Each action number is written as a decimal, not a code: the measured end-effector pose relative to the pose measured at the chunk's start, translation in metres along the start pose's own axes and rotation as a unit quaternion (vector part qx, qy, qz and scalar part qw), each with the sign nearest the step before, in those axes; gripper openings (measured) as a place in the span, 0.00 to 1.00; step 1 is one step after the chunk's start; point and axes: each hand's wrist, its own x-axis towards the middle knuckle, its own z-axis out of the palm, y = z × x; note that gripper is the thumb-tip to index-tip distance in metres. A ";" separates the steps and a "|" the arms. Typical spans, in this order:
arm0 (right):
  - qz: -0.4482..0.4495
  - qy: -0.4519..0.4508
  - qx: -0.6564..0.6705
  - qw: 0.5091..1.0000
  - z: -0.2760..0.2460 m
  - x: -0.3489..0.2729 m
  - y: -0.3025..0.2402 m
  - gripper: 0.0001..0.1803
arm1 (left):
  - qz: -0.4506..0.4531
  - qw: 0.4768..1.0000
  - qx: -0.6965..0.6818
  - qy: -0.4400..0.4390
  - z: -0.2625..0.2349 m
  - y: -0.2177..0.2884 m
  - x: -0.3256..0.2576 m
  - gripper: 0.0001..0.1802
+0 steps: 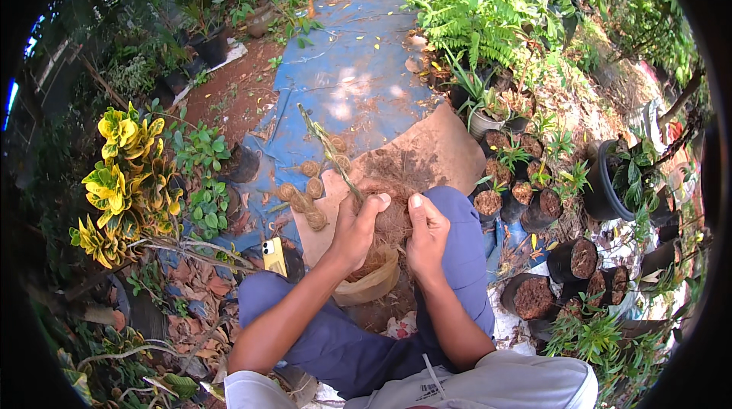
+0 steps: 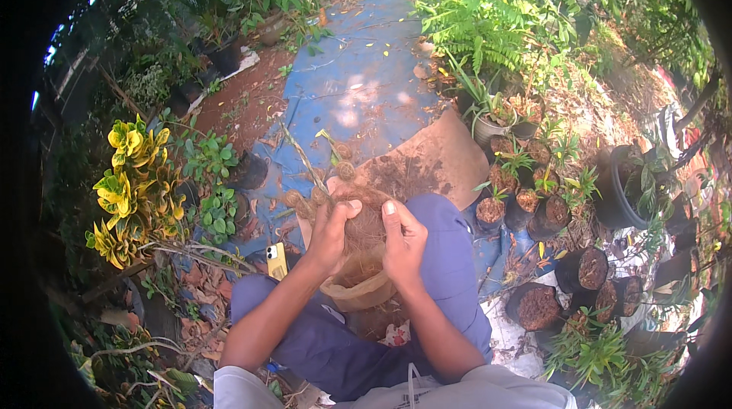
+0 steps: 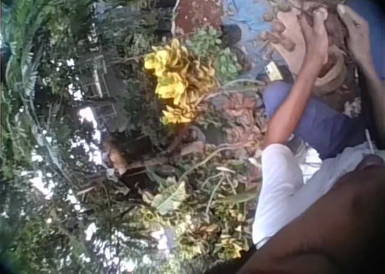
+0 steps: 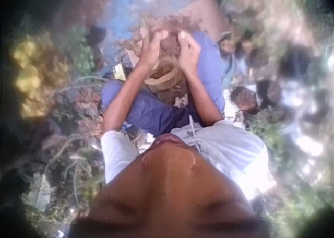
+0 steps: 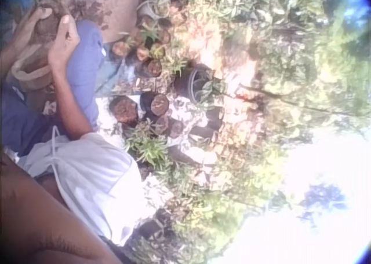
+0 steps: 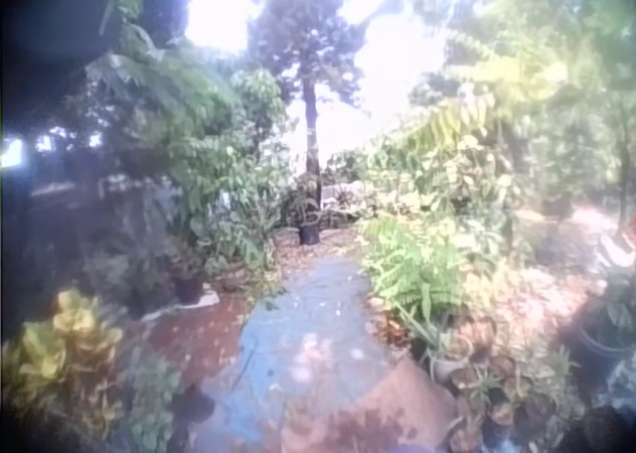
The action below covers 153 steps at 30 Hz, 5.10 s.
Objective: The person sits on the ground and wraps the root ball of a plant stem with soil and fibrous material by hand. They repeatedly pack the material around the roots and place the finished units on a tarp.
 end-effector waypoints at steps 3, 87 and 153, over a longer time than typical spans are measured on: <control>0.055 0.032 0.118 0.991 0.000 0.003 0.005 0.17 | 0.031 0.999 0.023 -0.005 0.001 -0.005 0.001 0.11; 0.133 -0.004 0.069 0.989 0.006 0.009 0.054 0.14 | 0.050 0.959 -0.143 0.241 -0.051 0.038 0.012 0.10; 0.010 0.014 -0.009 1.000 0.007 0.002 0.017 0.20 | 0.090 0.942 0.309 0.097 0.008 -0.009 -0.005 0.38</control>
